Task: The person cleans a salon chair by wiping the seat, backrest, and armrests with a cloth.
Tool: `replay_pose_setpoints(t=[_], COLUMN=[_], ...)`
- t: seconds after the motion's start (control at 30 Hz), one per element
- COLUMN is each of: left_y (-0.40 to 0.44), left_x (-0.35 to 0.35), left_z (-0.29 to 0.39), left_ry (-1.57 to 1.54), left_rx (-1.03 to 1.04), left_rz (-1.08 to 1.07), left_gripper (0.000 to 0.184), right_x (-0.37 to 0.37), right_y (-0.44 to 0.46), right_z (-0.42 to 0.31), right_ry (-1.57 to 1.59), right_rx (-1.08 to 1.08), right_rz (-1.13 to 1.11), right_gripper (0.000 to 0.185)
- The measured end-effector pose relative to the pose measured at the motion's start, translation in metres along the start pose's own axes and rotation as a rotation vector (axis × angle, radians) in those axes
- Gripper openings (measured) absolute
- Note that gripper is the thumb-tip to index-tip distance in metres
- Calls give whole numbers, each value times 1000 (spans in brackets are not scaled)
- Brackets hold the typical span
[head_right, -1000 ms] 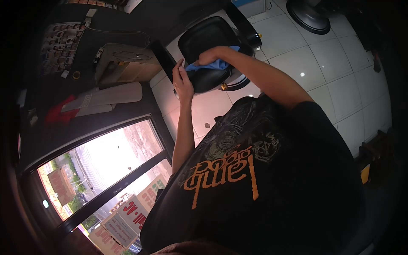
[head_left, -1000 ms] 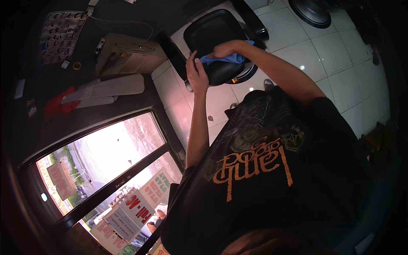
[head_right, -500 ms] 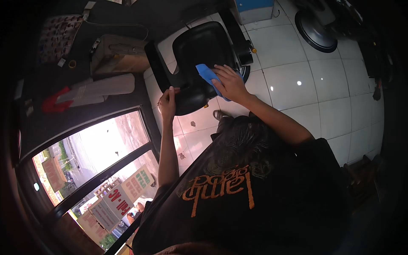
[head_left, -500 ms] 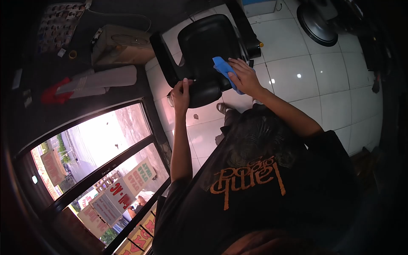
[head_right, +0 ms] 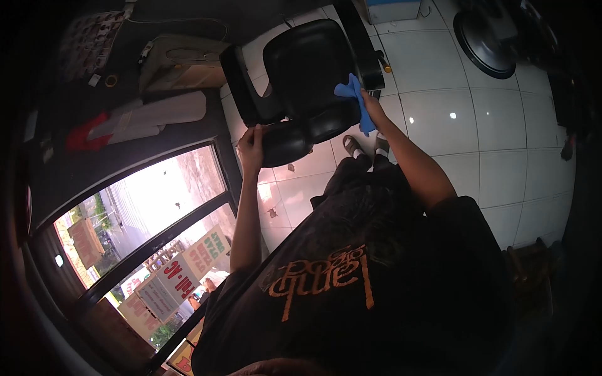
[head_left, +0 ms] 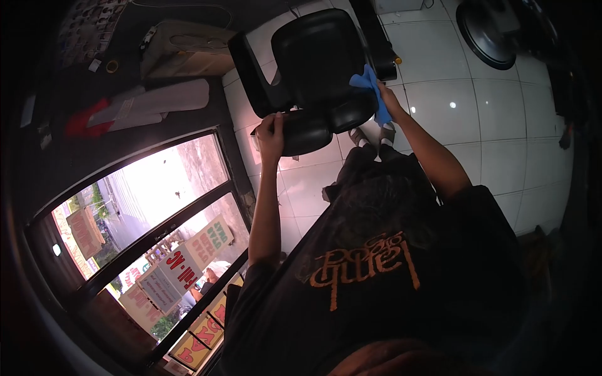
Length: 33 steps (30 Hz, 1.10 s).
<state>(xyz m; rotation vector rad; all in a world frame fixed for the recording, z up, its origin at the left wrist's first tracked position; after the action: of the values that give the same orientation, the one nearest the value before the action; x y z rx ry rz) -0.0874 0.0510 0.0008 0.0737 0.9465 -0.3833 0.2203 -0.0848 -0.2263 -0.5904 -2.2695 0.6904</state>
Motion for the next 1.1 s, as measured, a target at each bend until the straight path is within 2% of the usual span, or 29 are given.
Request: replay_pose_setpoints(t=[0.03,0.17,0.23,0.3,0.47,0.5,0.53,0.57,0.67,0.7,0.8,0.9,1.0,1.07,1.1], left_y=[0,1,3,3,2,3,5,7,11,13,14,10,8,6,6], left_x=[0,0,4,5,6,8,10,9,5,5,5,6,0,2,2], left_z=[1,0,-9,-9,-14,-15,-14,-14,-9,-8,-9,-8,3,1,4], left_ry=[-14,-37,-87,-77,-1,-80,-32,17,125,116,82,72,118,198,245], left_rx=[13,62,44,44,118,81,76,72,68,56,10,-45,-97,-181,-229], left_rz=[9,65,63,79,103,94,72,55,32,37,56,96,127,217,196], left_gripper=[39,31,31,31,26,26,26,26,26,26,24,22,18,17,18], right_x=[-6,2,9,29,6,-3,-12,-24,-4,-5,-34,-64,-46,-28,-11], right_y=[0,-16,-46,-95,-137,-141,-141,-136,-145,-138,-84,-2,57,104,120], right_z=[10,33,19,-23,-64,-69,-78,-76,-100,-102,-116,-146,-212,-250,-268], right_ry=[40,274,193,86,364,431,497,523,651,700,702,355,44,-388,-538], right_rx=[22,69,39,60,108,109,104,33,-103,-106,5,-79,-269,-552,-589], right_rz=[-36,140,216,273,139,133,121,106,163,23,-84,127,344,400,328], right_gripper=[71,71,70,67,64,65,65,74,85,86,81,73,62,56,55])
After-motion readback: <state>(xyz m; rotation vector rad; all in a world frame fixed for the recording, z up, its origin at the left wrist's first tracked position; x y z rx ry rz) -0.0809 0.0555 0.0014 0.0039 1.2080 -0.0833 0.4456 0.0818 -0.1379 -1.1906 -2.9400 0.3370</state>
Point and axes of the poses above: each hand's wrist, its own y-axis towards the middle knuckle, its own x-axis out of the palm, z = x × y, the point moved 3 cm from there along y, towards the middle knuckle, and after that the axes turned 8 degrees about y, right-handed, at the moved point
